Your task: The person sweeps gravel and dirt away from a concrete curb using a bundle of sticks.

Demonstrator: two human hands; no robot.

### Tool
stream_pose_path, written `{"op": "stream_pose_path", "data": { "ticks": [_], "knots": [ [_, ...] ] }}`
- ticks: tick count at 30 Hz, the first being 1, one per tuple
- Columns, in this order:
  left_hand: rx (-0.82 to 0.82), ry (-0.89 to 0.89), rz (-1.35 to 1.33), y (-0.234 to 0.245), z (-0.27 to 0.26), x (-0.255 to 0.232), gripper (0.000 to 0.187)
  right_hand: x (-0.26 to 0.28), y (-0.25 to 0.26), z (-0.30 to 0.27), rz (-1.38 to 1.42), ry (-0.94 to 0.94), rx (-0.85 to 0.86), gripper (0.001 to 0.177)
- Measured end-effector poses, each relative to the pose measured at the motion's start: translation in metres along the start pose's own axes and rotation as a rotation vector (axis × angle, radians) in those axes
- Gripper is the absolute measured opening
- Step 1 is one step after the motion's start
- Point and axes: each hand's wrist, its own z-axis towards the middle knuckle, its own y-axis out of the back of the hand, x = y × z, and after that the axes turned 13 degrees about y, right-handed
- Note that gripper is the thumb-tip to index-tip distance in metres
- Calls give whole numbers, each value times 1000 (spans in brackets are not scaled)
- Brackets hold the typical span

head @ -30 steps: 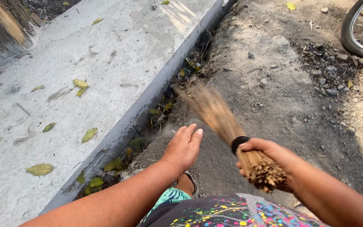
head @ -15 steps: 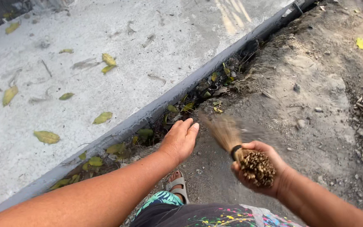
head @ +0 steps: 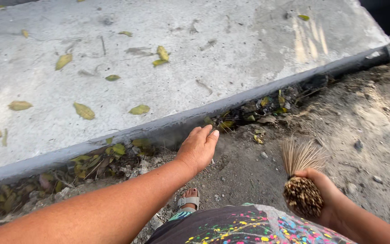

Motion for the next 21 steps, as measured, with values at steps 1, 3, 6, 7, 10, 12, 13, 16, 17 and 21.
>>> {"op": "stream_pose_path", "data": {
  "ticks": [1,3,6,7,10,12,13,16,17,21],
  "knots": [
    [-19,10,1,0,-1,0,60,5,-7,6,9,-5,-37,23],
    [-63,61,16,1,-4,0,61,11,-35,10,25,-66,169,26],
    [-106,90,-13,1,-6,-2,61,24,-83,-5,-60,-137,385,30],
    [-130,97,-19,4,-4,-6,61,35,-93,-15,-12,-225,471,34],
    [-187,151,-12,6,2,-20,62,79,-105,-41,0,-295,604,43],
    [-207,178,-24,3,9,-37,61,102,-96,-48,1,-265,637,46],
    [-211,169,-27,-2,14,-49,61,115,-89,-45,-142,-151,606,45],
    [-183,179,-66,-19,27,-83,61,153,-50,-20,-278,19,527,45],
    [-199,124,-51,-25,34,-96,60,168,-32,-7,-272,59,480,45],
    [-174,59,-49,-41,52,-137,60,233,29,54,-259,190,296,45]
  ]
}}
